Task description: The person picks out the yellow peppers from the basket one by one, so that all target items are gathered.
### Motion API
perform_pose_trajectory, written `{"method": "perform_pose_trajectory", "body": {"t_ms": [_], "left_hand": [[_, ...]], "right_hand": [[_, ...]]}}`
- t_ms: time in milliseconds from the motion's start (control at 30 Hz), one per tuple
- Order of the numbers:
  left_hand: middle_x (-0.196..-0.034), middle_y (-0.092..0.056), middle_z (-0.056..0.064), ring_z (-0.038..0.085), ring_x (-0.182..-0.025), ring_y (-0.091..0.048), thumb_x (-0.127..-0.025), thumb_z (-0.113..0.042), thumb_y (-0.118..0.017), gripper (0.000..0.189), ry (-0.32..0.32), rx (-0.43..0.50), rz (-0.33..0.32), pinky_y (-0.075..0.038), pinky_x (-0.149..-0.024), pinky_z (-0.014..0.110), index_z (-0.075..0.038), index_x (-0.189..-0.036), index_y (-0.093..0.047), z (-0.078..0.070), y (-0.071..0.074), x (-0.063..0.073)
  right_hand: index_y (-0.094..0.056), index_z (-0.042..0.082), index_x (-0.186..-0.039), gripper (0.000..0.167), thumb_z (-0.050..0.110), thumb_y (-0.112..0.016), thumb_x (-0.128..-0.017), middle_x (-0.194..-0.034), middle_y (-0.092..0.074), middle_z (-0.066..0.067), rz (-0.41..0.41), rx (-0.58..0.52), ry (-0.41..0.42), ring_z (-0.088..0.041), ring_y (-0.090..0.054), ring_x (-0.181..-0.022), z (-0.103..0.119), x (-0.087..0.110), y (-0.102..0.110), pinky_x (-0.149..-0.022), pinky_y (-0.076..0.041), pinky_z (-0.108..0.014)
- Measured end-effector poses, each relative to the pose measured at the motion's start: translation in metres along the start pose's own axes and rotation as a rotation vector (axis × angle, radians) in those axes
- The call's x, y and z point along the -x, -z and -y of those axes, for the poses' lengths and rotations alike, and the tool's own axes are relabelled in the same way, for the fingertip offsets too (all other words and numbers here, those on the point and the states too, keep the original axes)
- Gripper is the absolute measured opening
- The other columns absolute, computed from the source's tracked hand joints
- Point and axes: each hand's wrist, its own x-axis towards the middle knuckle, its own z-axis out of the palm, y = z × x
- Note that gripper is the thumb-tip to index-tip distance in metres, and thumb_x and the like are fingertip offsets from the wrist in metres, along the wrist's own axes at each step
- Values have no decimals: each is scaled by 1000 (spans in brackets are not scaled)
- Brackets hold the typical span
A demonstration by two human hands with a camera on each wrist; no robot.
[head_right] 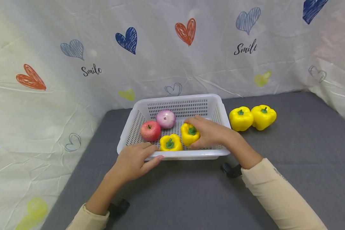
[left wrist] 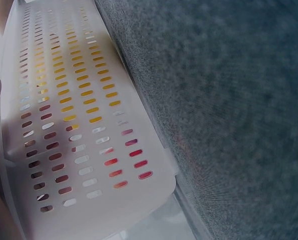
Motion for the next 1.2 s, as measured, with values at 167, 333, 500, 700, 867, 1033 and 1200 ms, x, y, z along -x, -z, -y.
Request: {"method": "perform_pose_trajectory", "body": {"t_ms": [167, 333, 500, 700, 867, 1033, 1200], "left_hand": [[-80, -58, -6, 11, -68, -53, -96, -52, -58, 34, 4, 2, 3, -39, -55, 26, -19, -95, -68, 0, 0, 0], [-79, -58, -6, 11, -67, -52, -95, -52, -59, 34, 10, -1, 13, -37, -55, 26, -19, -91, -66, 0, 1, 0], [-78, -57, -6, 11, -67, -51, -95, -52, -59, 34, 11, 3, 12, -37, -54, 26, -19, -90, -66, 0, 2, 0], [-74, -51, -6, 10, -63, -48, -95, -51, -59, 34, -9, 0, -12, -34, -52, 26, -18, -86, -61, 1, 0, 0], [-72, -50, -7, 10, -63, -47, -95, -51, -59, 35, -8, -6, -3, -33, -51, 25, -18, -85, -59, 1, -1, 0], [-70, -47, -7, 10, -61, -45, -95, -51, -60, 36, -4, -7, -8, -32, -50, 25, -18, -82, -55, 1, -1, -1], [-69, -44, -7, 10, -59, -43, -95, -52, -60, 38, -3, -15, -11, -30, -49, 26, -18, -80, -52, 2, -1, -1]], "right_hand": [[-49, 11, -141, 77, 23, -88, -75, -125, -52, -5, -5, -16, -5, -21, -52, -104, 3, 2, 3, -94, -48, -43], [-49, 10, -141, 79, 21, -88, -74, -125, -52, -5, -25, -14, -1, -22, -52, -105, 6, 6, 7, -93, -48, -44], [-48, 10, -142, 80, 21, -88, -73, -128, -52, -4, -40, -13, -9, -21, -51, -107, 9, 10, 12, -94, -47, -43], [-49, 12, -141, 80, 21, -89, -73, -126, -52, -3, -64, -14, -7, -21, -51, -107, 10, 18, 18, -95, -46, -44], [-49, 10, -141, 80, 22, -89, -73, -124, -53, -4, -82, 10, 14, -20, -51, -103, 10, 26, 23, -91, -47, -43], [-48, 10, -141, 80, 21, -89, -74, -125, -52, -4, -90, 26, 16, -20, -51, -103, 13, 32, 28, -89, -48, -43], [-47, 11, -141, 79, 22, -88, -75, -126, -51, -5, -104, 38, -3, -20, -49, -104, 15, 40, 34, -89, -48, -44]]}}
